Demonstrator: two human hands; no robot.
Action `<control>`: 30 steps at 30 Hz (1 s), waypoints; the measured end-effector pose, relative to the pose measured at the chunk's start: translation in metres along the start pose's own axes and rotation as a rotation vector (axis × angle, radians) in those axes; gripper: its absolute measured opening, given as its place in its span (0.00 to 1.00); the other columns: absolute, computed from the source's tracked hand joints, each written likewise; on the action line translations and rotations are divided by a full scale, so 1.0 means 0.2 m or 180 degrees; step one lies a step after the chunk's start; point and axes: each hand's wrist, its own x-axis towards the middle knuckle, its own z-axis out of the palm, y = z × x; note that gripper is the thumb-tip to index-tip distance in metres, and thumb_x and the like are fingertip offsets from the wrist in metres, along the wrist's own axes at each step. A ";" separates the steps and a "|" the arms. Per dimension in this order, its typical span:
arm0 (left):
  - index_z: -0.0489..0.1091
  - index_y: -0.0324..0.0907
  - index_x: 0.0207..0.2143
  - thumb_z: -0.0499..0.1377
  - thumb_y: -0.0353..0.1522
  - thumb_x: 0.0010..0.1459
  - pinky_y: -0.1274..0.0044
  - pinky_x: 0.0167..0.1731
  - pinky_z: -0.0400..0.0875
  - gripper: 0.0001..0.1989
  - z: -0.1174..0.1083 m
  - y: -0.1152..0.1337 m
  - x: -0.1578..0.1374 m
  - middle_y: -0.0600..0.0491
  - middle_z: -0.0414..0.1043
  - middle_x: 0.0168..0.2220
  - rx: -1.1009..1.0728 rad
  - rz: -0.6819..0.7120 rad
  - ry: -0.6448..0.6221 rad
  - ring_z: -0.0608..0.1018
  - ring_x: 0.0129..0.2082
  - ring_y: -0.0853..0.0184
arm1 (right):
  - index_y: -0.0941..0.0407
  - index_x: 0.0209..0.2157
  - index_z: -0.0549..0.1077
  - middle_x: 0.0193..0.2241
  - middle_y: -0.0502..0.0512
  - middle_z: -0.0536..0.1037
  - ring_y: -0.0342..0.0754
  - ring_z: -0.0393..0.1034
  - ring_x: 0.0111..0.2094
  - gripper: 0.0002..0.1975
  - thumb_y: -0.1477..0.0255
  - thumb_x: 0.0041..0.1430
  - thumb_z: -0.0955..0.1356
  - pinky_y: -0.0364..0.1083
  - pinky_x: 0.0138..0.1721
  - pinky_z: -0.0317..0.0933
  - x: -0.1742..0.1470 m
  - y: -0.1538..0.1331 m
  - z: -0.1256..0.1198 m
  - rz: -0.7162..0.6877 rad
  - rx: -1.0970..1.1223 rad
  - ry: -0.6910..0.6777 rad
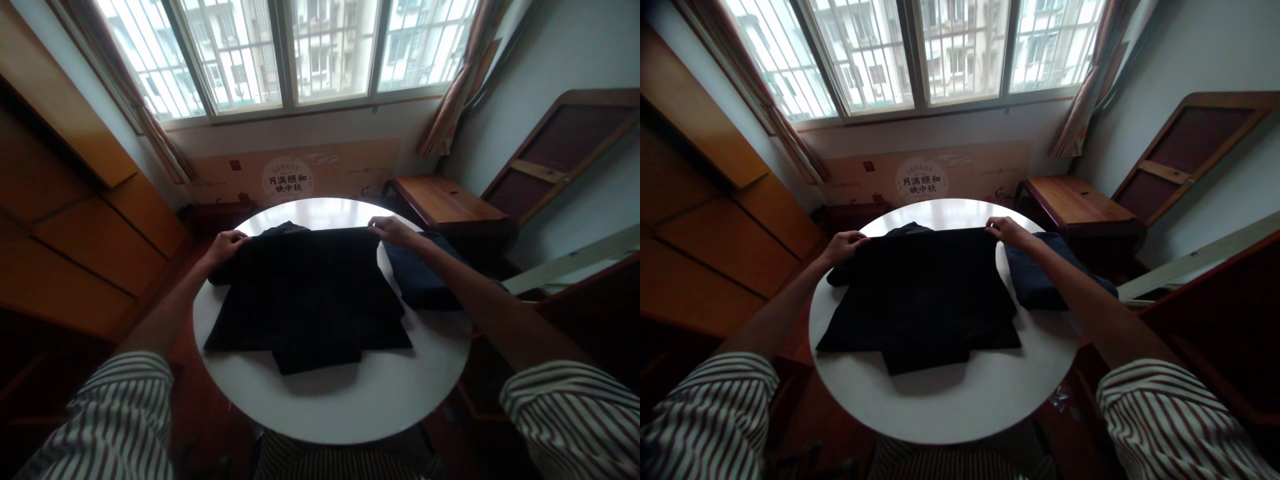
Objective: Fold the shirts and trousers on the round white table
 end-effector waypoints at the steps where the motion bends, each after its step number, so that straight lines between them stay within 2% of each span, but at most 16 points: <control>1: 0.77 0.42 0.32 0.69 0.39 0.48 0.75 0.36 0.73 0.12 0.01 0.01 0.01 0.48 0.78 0.30 0.0093 0.0007 0.0166 0.79 0.33 0.60 | 0.57 0.53 0.70 0.52 0.59 0.72 0.53 0.71 0.48 0.18 0.64 0.66 0.67 0.55 0.47 0.69 0.01 -0.04 0.02 -0.0099 -0.0024 0.0029; 4: 0.76 0.41 0.32 0.68 0.38 0.48 0.75 0.41 0.72 0.11 0.04 0.03 -0.04 0.46 0.77 0.33 0.0339 0.0137 0.0381 0.79 0.36 0.59 | 0.56 0.54 0.70 0.53 0.59 0.72 0.51 0.71 0.48 0.17 0.64 0.67 0.67 0.55 0.47 0.69 -0.02 -0.19 0.13 -0.0459 -0.0080 0.0025; 7: 0.76 0.41 0.32 0.63 0.38 0.55 0.74 0.41 0.71 0.09 0.03 0.01 -0.23 0.45 0.78 0.34 0.0959 0.0391 0.0391 0.79 0.35 0.58 | 0.56 0.48 0.74 0.48 0.59 0.75 0.51 0.72 0.46 0.15 0.62 0.65 0.68 0.53 0.48 0.67 -0.18 -0.34 0.32 -0.0895 -0.0102 -0.0177; 9: 0.76 0.43 0.33 0.58 0.40 0.60 0.74 0.37 0.70 0.12 0.01 -0.02 -0.41 0.46 0.78 0.32 0.1395 0.0455 0.0262 0.79 0.33 0.59 | 0.56 0.42 0.76 0.41 0.59 0.77 0.53 0.72 0.43 0.17 0.58 0.60 0.71 0.52 0.48 0.66 -0.35 -0.42 0.45 -0.1388 -0.0192 -0.0460; 10: 0.76 0.44 0.32 0.56 0.41 0.62 0.74 0.35 0.69 0.13 0.00 -0.03 -0.50 0.47 0.78 0.31 0.1511 0.0409 0.0160 0.79 0.31 0.59 | 0.58 0.43 0.75 0.39 0.60 0.77 0.54 0.72 0.42 0.21 0.54 0.58 0.71 0.53 0.47 0.66 -0.43 -0.46 0.51 -0.1798 -0.0350 -0.0622; 12: 0.76 0.45 0.31 0.54 0.44 0.63 0.74 0.32 0.68 0.17 -0.01 -0.04 -0.65 0.48 0.78 0.29 0.1612 0.0237 -0.0055 0.79 0.30 0.59 | 0.60 0.48 0.73 0.40 0.62 0.76 0.57 0.71 0.43 0.27 0.52 0.57 0.71 0.54 0.46 0.65 -0.59 -0.50 0.61 -0.2347 -0.0627 -0.0745; 13: 0.76 0.46 0.31 0.54 0.46 0.63 0.74 0.32 0.68 0.18 -0.01 -0.05 -0.71 0.49 0.78 0.29 0.1622 0.0145 -0.0166 0.79 0.30 0.59 | 0.61 0.51 0.72 0.41 0.63 0.76 0.58 0.70 0.45 0.28 0.54 0.58 0.70 0.55 0.46 0.65 -0.64 -0.50 0.65 -0.2503 -0.0765 -0.0727; 15: 0.77 0.46 0.32 0.57 0.49 0.60 0.73 0.32 0.68 0.18 0.01 -0.06 -0.78 0.48 0.78 0.31 0.1625 0.0028 -0.0308 0.80 0.31 0.59 | 0.62 0.56 0.68 0.44 0.64 0.75 0.58 0.69 0.46 0.25 0.63 0.61 0.69 0.54 0.46 0.64 -0.71 -0.50 0.69 -0.2566 -0.0983 -0.0616; 17: 0.77 0.44 0.35 0.60 0.50 0.57 0.73 0.34 0.69 0.20 0.04 -0.06 -0.81 0.46 0.78 0.34 0.1681 0.0042 -0.0279 0.79 0.34 0.57 | 0.63 0.59 0.65 0.43 0.64 0.75 0.55 0.70 0.43 0.24 0.74 0.62 0.66 0.52 0.43 0.65 -0.71 -0.48 0.71 -0.2531 -0.1206 -0.0516; 19: 0.77 0.42 0.38 0.61 0.51 0.56 0.72 0.37 0.70 0.21 0.08 -0.06 -0.80 0.44 0.78 0.36 0.1752 0.0084 -0.0181 0.79 0.36 0.57 | 0.64 0.60 0.65 0.42 0.64 0.75 0.53 0.70 0.39 0.24 0.81 0.62 0.63 0.50 0.40 0.65 -0.70 -0.47 0.71 -0.2552 -0.1413 -0.0435; 22: 0.77 0.41 0.40 0.64 0.48 0.55 0.71 0.38 0.70 0.20 0.11 -0.05 -0.77 0.43 0.77 0.38 0.1754 -0.0030 -0.0187 0.79 0.38 0.55 | 0.65 0.53 0.71 0.39 0.63 0.75 0.54 0.69 0.38 0.18 0.83 0.61 0.63 0.50 0.37 0.65 -0.68 -0.48 0.72 -0.2718 -0.1647 -0.0375; 24: 0.76 0.41 0.37 0.65 0.42 0.55 0.71 0.38 0.70 0.14 0.12 -0.03 -0.76 0.43 0.78 0.36 0.1730 -0.0137 -0.0266 0.79 0.37 0.55 | 0.65 0.48 0.73 0.38 0.63 0.75 0.54 0.69 0.37 0.14 0.83 0.61 0.63 0.50 0.34 0.65 -0.68 -0.51 0.72 -0.2764 -0.1713 -0.0384; 27: 0.75 0.43 0.29 0.63 0.36 0.57 0.71 0.38 0.69 0.07 0.11 -0.01 -0.72 0.45 0.78 0.33 0.1493 -0.0146 -0.0305 0.79 0.35 0.56 | 0.66 0.50 0.72 0.37 0.63 0.75 0.53 0.69 0.34 0.16 0.84 0.62 0.62 0.48 0.30 0.65 -0.69 -0.55 0.72 -0.2662 -0.1741 -0.0283; 30: 0.74 0.44 0.28 0.62 0.39 0.56 0.72 0.37 0.69 0.09 0.06 -0.04 -0.67 0.48 0.78 0.32 0.0966 -0.0201 -0.0036 0.79 0.35 0.58 | 0.64 0.54 0.70 0.39 0.63 0.76 0.53 0.70 0.36 0.19 0.84 0.63 0.61 0.48 0.31 0.64 -0.70 -0.57 0.70 -0.2499 -0.1746 -0.0123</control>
